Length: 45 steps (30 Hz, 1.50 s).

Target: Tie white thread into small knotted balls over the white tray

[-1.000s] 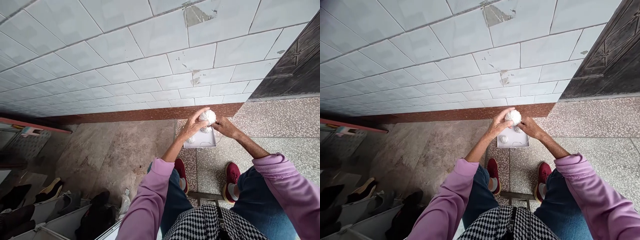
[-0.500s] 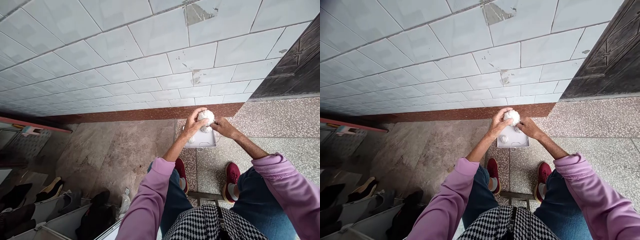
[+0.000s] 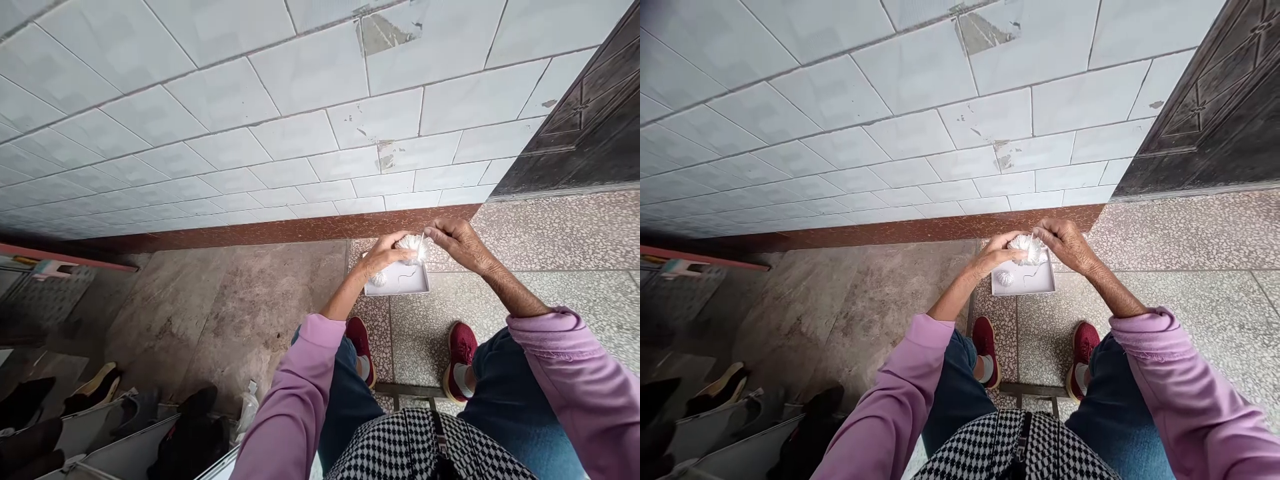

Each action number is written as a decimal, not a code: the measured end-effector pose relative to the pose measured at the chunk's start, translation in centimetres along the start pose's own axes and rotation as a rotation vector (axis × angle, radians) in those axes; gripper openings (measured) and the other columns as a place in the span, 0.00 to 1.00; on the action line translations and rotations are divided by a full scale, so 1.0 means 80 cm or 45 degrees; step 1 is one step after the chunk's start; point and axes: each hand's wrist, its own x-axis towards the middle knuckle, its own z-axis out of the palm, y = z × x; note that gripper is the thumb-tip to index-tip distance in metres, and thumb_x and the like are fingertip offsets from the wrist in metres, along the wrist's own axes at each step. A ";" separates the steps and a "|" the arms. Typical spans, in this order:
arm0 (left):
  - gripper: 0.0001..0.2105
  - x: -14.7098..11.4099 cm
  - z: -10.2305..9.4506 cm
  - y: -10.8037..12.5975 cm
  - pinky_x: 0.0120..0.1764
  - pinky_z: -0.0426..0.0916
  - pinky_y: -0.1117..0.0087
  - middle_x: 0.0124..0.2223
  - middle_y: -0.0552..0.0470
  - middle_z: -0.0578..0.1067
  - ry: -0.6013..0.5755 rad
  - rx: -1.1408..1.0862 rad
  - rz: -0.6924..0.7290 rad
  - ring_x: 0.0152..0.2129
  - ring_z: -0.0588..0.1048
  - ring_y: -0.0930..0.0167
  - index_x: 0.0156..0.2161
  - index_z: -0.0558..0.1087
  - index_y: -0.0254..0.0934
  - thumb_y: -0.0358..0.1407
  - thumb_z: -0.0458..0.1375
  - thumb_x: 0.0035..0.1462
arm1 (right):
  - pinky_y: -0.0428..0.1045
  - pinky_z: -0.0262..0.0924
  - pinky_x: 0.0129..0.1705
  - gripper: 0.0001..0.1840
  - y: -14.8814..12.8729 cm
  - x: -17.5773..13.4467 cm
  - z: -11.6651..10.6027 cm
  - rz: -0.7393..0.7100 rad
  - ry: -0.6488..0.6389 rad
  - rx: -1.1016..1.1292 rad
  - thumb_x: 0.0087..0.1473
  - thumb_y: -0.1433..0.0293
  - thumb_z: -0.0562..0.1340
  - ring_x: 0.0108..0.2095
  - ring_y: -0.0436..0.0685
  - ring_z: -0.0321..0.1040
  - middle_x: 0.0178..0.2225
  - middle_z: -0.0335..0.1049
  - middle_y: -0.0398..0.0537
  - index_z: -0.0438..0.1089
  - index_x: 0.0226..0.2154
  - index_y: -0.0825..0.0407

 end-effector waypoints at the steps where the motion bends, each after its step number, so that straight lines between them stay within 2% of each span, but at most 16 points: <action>1: 0.29 -0.002 0.001 0.002 0.44 0.70 0.66 0.49 0.44 0.80 -0.048 -0.062 -0.020 0.41 0.77 0.65 0.57 0.78 0.36 0.46 0.71 0.52 | 0.50 0.50 0.30 0.34 0.005 0.002 0.000 0.002 0.021 0.007 0.69 0.40 0.59 0.25 0.51 0.54 0.23 0.58 0.41 0.68 0.26 0.51; 5: 0.32 -0.008 0.002 0.010 0.42 0.70 0.68 0.48 0.45 0.78 -0.158 -0.276 -0.073 0.39 0.75 0.69 0.59 0.76 0.37 0.45 0.74 0.50 | 0.51 0.47 0.29 0.36 0.020 0.007 0.005 0.029 0.054 0.023 0.67 0.37 0.59 0.24 0.51 0.51 0.22 0.56 0.40 0.62 0.24 0.49; 8: 0.35 -0.009 0.006 0.010 0.40 0.70 0.68 0.46 0.46 0.77 -0.184 -0.365 -0.133 0.36 0.74 0.72 0.60 0.75 0.38 0.44 0.75 0.48 | 0.51 0.48 0.29 0.35 0.013 0.008 0.007 0.059 0.108 0.048 0.66 0.37 0.60 0.25 0.51 0.50 0.23 0.55 0.41 0.63 0.25 0.49; 13: 0.26 -0.002 0.013 0.001 0.33 0.67 0.69 0.36 0.50 0.74 -0.172 -0.271 -0.234 0.29 0.71 0.74 0.49 0.79 0.32 0.48 0.73 0.49 | 0.52 0.50 0.30 0.35 -0.012 0.006 0.002 0.100 0.320 0.015 0.66 0.36 0.60 0.27 0.54 0.52 0.23 0.54 0.43 0.61 0.26 0.48; 17: 0.26 0.001 0.012 0.003 0.37 0.70 0.68 0.39 0.49 0.77 -0.141 -0.367 -0.138 0.32 0.74 0.73 0.47 0.78 0.33 0.46 0.75 0.47 | 0.52 0.49 0.30 0.36 0.000 0.008 0.005 0.122 0.328 -0.004 0.65 0.36 0.59 0.27 0.54 0.51 0.23 0.53 0.42 0.58 0.24 0.47; 22: 0.29 0.005 0.002 0.005 0.43 0.73 0.66 0.44 0.47 0.78 0.014 -0.503 -0.034 0.37 0.77 0.70 0.48 0.76 0.36 0.44 0.78 0.42 | 0.50 0.49 0.29 0.31 0.031 0.013 0.024 0.135 0.155 0.062 0.66 0.43 0.60 0.25 0.52 0.52 0.22 0.56 0.41 0.60 0.24 0.49; 25: 0.32 0.010 -0.005 0.001 0.46 0.74 0.64 0.49 0.46 0.78 0.199 -0.591 0.014 0.43 0.79 0.67 0.51 0.74 0.38 0.44 0.78 0.40 | 0.50 0.52 0.32 0.27 0.036 0.012 0.034 0.144 0.021 0.013 0.68 0.48 0.59 0.27 0.53 0.57 0.23 0.61 0.42 0.63 0.26 0.50; 29: 0.29 0.016 -0.015 -0.004 0.44 0.73 0.66 0.47 0.46 0.80 0.401 -0.574 0.037 0.43 0.78 0.67 0.48 0.74 0.38 0.49 0.75 0.43 | 0.51 0.55 0.35 0.23 0.024 0.004 0.043 0.113 -0.178 -0.051 0.70 0.54 0.57 0.29 0.54 0.62 0.26 0.67 0.45 0.70 0.30 0.51; 33: 0.28 0.014 -0.024 -0.007 0.46 0.71 0.67 0.47 0.47 0.81 0.498 -0.358 0.108 0.43 0.78 0.66 0.49 0.76 0.37 0.48 0.74 0.44 | 0.51 0.56 0.35 0.26 -0.001 -0.004 0.048 0.081 -0.332 0.017 0.71 0.50 0.56 0.29 0.54 0.63 0.27 0.69 0.46 0.71 0.30 0.51; 36: 0.31 0.008 -0.027 -0.008 0.51 0.71 0.64 0.52 0.44 0.81 0.390 -0.175 0.111 0.48 0.78 0.63 0.54 0.77 0.37 0.45 0.75 0.45 | 0.50 0.56 0.33 0.31 -0.014 -0.004 0.039 0.068 -0.294 0.091 0.70 0.43 0.57 0.29 0.54 0.63 0.27 0.69 0.46 0.71 0.30 0.51; 39: 0.31 0.001 -0.026 -0.005 0.51 0.72 0.62 0.54 0.43 0.81 0.182 -0.012 0.075 0.49 0.79 0.61 0.57 0.77 0.37 0.43 0.75 0.47 | 0.50 0.52 0.30 0.36 -0.014 0.001 0.022 0.056 -0.136 0.109 0.66 0.37 0.59 0.26 0.52 0.56 0.23 0.61 0.42 0.65 0.25 0.50; 42: 0.34 -0.005 -0.021 0.002 0.45 0.74 0.64 0.51 0.42 0.81 -0.051 0.049 -0.007 0.41 0.81 0.64 0.61 0.75 0.36 0.45 0.74 0.50 | 0.49 0.47 0.27 0.39 -0.006 0.006 0.009 0.074 0.022 0.101 0.61 0.34 0.63 0.24 0.50 0.48 0.21 0.52 0.39 0.58 0.22 0.49; 45: 0.42 -0.008 -0.014 0.006 0.36 0.74 0.66 0.43 0.44 0.81 -0.236 -0.047 -0.093 0.32 0.81 0.67 0.70 0.67 0.37 0.49 0.72 0.54 | 0.49 0.45 0.27 0.39 0.000 0.008 0.006 0.103 0.059 0.117 0.59 0.33 0.64 0.24 0.50 0.46 0.21 0.50 0.38 0.57 0.22 0.49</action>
